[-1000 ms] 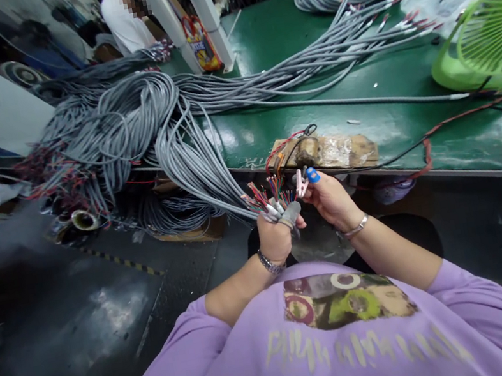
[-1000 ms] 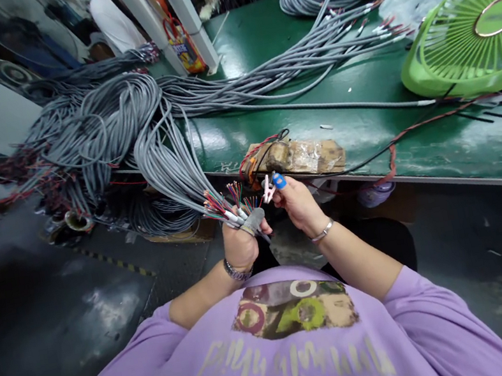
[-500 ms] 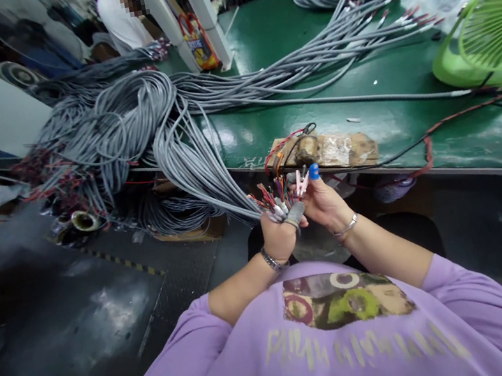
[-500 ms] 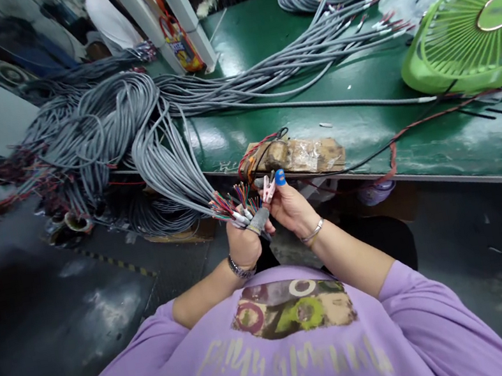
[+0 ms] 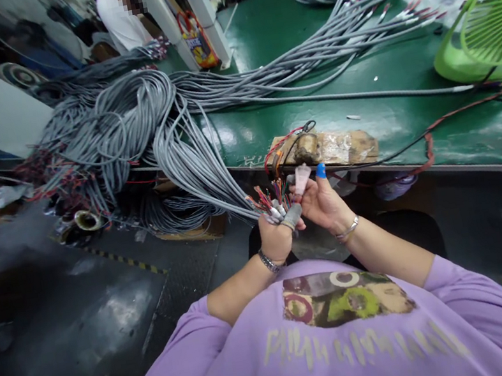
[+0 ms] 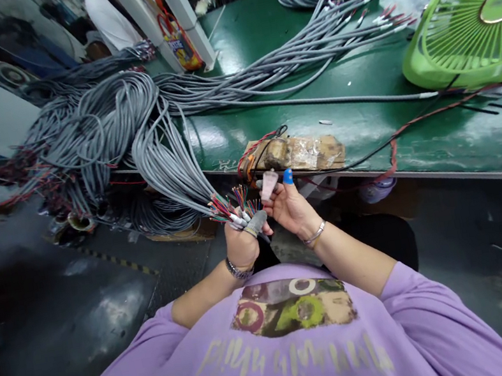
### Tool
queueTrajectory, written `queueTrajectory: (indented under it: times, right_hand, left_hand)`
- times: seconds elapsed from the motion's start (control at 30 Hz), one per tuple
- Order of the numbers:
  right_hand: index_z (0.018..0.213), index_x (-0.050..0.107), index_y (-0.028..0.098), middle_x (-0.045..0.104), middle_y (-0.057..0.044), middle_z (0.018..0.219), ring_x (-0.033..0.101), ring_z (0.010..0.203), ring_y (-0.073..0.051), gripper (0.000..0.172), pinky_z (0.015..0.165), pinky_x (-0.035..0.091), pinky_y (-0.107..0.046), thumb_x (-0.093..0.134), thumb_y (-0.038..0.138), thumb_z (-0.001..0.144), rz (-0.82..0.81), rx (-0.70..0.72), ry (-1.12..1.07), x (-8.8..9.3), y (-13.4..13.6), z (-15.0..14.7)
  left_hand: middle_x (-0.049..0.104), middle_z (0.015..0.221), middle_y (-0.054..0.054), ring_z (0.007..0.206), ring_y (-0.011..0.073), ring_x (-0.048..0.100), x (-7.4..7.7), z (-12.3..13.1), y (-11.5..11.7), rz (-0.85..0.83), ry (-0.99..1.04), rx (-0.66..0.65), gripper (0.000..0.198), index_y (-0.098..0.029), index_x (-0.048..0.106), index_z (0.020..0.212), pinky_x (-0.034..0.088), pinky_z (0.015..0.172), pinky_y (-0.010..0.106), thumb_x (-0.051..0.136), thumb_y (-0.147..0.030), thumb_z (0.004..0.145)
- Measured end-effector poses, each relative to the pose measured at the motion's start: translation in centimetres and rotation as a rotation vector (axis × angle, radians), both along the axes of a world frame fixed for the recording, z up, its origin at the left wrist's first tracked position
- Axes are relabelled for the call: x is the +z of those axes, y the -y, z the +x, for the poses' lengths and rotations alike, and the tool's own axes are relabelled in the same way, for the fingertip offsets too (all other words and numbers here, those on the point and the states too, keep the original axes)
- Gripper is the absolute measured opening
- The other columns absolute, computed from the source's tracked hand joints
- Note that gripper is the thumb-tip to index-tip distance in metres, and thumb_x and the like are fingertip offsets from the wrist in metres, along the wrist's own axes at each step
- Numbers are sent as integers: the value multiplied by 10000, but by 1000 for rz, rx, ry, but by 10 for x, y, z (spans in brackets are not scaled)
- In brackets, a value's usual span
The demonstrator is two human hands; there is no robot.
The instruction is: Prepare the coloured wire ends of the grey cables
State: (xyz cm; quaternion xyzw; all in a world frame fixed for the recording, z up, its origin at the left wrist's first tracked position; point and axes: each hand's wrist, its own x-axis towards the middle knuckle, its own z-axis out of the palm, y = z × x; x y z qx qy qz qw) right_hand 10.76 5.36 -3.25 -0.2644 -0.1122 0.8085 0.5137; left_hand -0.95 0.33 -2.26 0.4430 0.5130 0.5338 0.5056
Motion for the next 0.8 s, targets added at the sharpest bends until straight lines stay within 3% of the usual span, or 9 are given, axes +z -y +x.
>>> queueTrajectory:
  times: [0.27, 0.47, 0.63, 0.73, 0.8]
  right_hand:
    - [745, 634, 216, 632, 21, 684, 526, 573, -88, 402, 547, 436, -212, 722, 608, 723, 20, -4, 36, -14, 13, 27]
    - [712, 657, 199, 616, 16, 671, 490, 558, -79, 361, 527, 416, -213, 829, 504, 625, 125, -56, 273, -15, 30, 41]
    - [835, 718, 195, 636, 11, 709, 469, 556, -74, 286, 521, 398, -217, 813, 414, 677, 402, 26, 614, 1, 53, 27]
    - [849, 685, 211, 663, 4, 746, 545, 622, -119, 297, 574, 462, -256, 819, 402, 664, 510, 61, 667, 15, 61, 12]
    - [834, 668, 215, 664, 7, 746, 569, 661, -133, 290, 614, 483, -269, 826, 380, 655, 530, 13, 672, 21, 63, 5]
  left_hand:
    - [694, 612, 29, 529, 140, 653, -1, -17, 4, -69, 127, -137, 308, -139, 677, 718, 549, 539, 255, 789, -425, 697]
    - [685, 622, 24, 516, 125, 639, -3, -24, 6, -118, 189, -161, 366, -128, 659, 731, 573, 541, 260, 819, -445, 647]
    - [613, 539, -5, 475, 107, 581, 2, -23, 15, -87, 50, -214, 405, -138, 609, 639, 528, 501, 235, 836, -471, 602]
    - [605, 552, -16, 510, 108, 571, 6, -22, 21, -35, -59, -222, 406, -145, 600, 619, 516, 528, 237, 864, -447, 552]
    - [630, 610, -16, 568, 112, 582, 8, -22, 25, 3, -110, -218, 392, -145, 630, 667, 518, 573, 239, 875, -422, 536]
